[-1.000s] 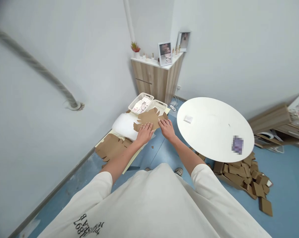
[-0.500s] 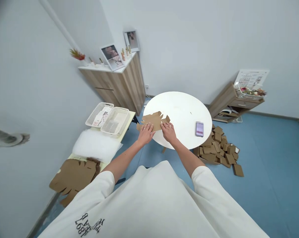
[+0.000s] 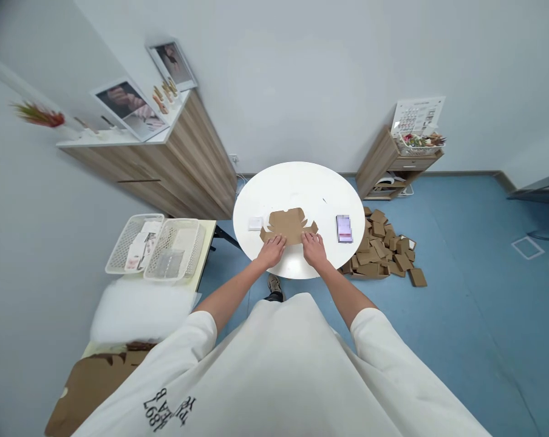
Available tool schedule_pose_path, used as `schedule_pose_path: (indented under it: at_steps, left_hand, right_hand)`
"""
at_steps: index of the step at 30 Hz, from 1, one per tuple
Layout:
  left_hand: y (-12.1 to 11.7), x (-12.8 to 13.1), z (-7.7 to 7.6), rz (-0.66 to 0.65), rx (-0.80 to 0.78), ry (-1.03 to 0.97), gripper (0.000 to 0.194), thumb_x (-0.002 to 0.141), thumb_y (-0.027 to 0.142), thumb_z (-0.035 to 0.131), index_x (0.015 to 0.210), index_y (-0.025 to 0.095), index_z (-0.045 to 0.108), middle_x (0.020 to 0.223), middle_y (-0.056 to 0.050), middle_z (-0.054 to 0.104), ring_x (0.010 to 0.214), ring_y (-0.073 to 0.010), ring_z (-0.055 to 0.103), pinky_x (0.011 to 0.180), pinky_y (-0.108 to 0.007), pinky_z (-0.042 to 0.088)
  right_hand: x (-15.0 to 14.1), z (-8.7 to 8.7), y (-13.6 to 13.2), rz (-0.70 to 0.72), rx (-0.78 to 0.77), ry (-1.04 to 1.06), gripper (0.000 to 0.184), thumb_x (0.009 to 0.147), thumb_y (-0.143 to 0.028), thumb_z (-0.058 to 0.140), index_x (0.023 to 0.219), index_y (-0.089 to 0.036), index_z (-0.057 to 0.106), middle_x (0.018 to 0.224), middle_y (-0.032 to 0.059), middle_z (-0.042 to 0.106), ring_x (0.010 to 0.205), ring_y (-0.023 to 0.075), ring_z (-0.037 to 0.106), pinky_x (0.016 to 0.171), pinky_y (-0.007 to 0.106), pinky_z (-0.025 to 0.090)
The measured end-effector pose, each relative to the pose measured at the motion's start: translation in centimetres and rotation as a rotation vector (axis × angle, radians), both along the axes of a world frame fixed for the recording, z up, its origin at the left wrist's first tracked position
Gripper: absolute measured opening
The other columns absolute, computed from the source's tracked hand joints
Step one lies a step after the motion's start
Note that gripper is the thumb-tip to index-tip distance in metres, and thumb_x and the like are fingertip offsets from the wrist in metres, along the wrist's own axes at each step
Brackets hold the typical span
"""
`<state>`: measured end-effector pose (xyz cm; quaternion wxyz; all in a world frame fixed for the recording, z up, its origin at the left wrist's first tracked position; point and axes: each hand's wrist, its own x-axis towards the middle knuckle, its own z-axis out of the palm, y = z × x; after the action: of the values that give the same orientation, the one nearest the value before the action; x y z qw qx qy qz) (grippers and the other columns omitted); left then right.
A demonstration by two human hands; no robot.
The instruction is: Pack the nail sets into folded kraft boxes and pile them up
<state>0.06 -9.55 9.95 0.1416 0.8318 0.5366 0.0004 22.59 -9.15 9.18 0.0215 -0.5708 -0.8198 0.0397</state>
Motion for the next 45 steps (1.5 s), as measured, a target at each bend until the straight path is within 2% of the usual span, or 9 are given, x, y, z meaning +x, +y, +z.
schedule_pose_path:
  at_steps: [8, 12, 16, 20, 26, 33, 39, 42, 45]
  left_hand:
    - [5.9, -1.6, -4.0, -0.091, -0.175, -0.013, 0.053, 0.106, 0.035, 0.024, 0.153, 0.014, 0.036, 0.16, -0.018, 0.035, 0.147, -0.0315, 0.033, 0.117, -0.051, 0.028]
    - [7.1, -2.5, -6.3, -0.133, -0.23, -0.024, 0.051, 0.105, 0.036, 0.027, 0.152, 0.019, 0.037, 0.158, -0.015, 0.038, 0.147, -0.0296, 0.032, 0.117, -0.049, 0.028]
    - [7.8, -3.1, -7.4, -0.162, -0.312, 0.008, 0.052, 0.102, 0.032, 0.034, 0.152, 0.021, 0.034, 0.159, -0.016, 0.035, 0.149, -0.0307, 0.029, 0.118, -0.053, 0.025]
    - [8.2, -3.4, -7.4, -0.191, -0.405, 0.048, 0.059, 0.096, 0.029, 0.045, 0.153, 0.019, 0.031, 0.162, -0.019, 0.03, 0.149, -0.0335, 0.028, 0.118, -0.055, 0.023]
    - [8.4, -2.0, -6.6, -0.116, -0.334, 0.034, 0.054, 0.092, 0.02, 0.05, 0.145, 0.019, 0.039, 0.156, -0.019, 0.036, 0.147, -0.0315, 0.031, 0.116, -0.05, 0.027]
    - [9.3, 0.1, -7.3, -0.053, -0.378, 0.018, 0.047, 0.092, 0.026, 0.057, 0.137, 0.019, 0.045, 0.15, -0.016, 0.04, 0.141, -0.0308, 0.037, 0.111, -0.045, 0.035]
    - [10.8, 1.0, -7.7, -0.018, -0.377, 0.022, 0.043, 0.09, 0.03, 0.062, 0.13, 0.021, 0.049, 0.143, -0.013, 0.047, 0.133, -0.03, 0.046, 0.107, -0.044, 0.039]
    - [11.8, 1.4, -7.7, 0.016, -0.392, 0.021, 0.046, 0.091, 0.029, 0.061, 0.134, 0.021, 0.047, 0.149, -0.014, 0.042, 0.124, -0.0295, 0.056, 0.104, -0.043, 0.043]
    - [12.4, 1.5, -7.6, 0.024, -0.421, 0.031, 0.056, 0.089, 0.029, 0.063, 0.141, 0.021, 0.043, 0.159, -0.017, 0.03, 0.119, -0.0311, 0.06, 0.099, -0.043, 0.048]
  right_hand:
    - [-1.0, -3.2, 4.1, -0.095, -0.263, -0.133, 0.058, 0.095, -0.014, 0.034, 0.153, -0.014, 0.04, 0.149, 0.0172, 0.049, 0.137, 0.0304, 0.039, 0.113, 0.044, 0.023]
    - [-1.7, -4.4, 5.0, -0.14, -0.341, -0.159, 0.057, 0.096, -0.016, 0.033, 0.152, -0.015, 0.042, 0.147, 0.0175, 0.049, 0.134, 0.0304, 0.039, 0.112, 0.043, 0.022]
    - [-2.7, -4.9, 5.3, -0.17, -0.374, -0.169, 0.054, 0.095, -0.017, 0.034, 0.148, -0.017, 0.046, 0.146, 0.0175, 0.048, 0.134, 0.0312, 0.037, 0.112, 0.046, 0.02]
    - [-3.6, -5.2, 5.7, -0.196, -0.408, -0.181, 0.053, 0.09, -0.018, 0.043, 0.143, -0.016, 0.05, 0.143, 0.0215, 0.048, 0.128, 0.0369, 0.04, 0.105, 0.052, 0.027]
    - [-3.6, -6.1, 7.1, 0.015, -0.478, -0.152, 0.061, 0.086, -0.023, 0.057, 0.146, -0.016, 0.045, 0.154, 0.0188, 0.039, 0.135, 0.0362, 0.036, 0.104, 0.048, 0.031]
    - [-2.0, -6.7, 9.2, 0.089, -0.551, -0.091, 0.054, 0.093, -0.028, 0.054, 0.144, -0.017, 0.046, 0.146, 0.0191, 0.05, 0.128, 0.0341, 0.048, 0.098, 0.043, 0.038]
    - [-1.0, -6.5, 11.0, 0.076, -0.61, -0.02, 0.043, 0.098, -0.025, 0.046, 0.141, -0.017, 0.049, 0.134, 0.0158, 0.061, 0.121, 0.0307, 0.055, 0.096, 0.041, 0.041]
    - [-0.7, -6.2, 11.7, 0.073, -0.637, 0.025, 0.041, 0.097, -0.025, 0.049, 0.138, -0.018, 0.053, 0.129, 0.0138, 0.064, 0.118, 0.0295, 0.057, 0.094, 0.039, 0.043]
    - [-0.4, -5.8, 13.2, -0.038, -0.559, 0.125, 0.041, 0.098, -0.026, 0.046, 0.137, -0.019, 0.055, 0.131, 0.013, 0.062, 0.118, 0.0274, 0.056, 0.096, 0.037, 0.044]
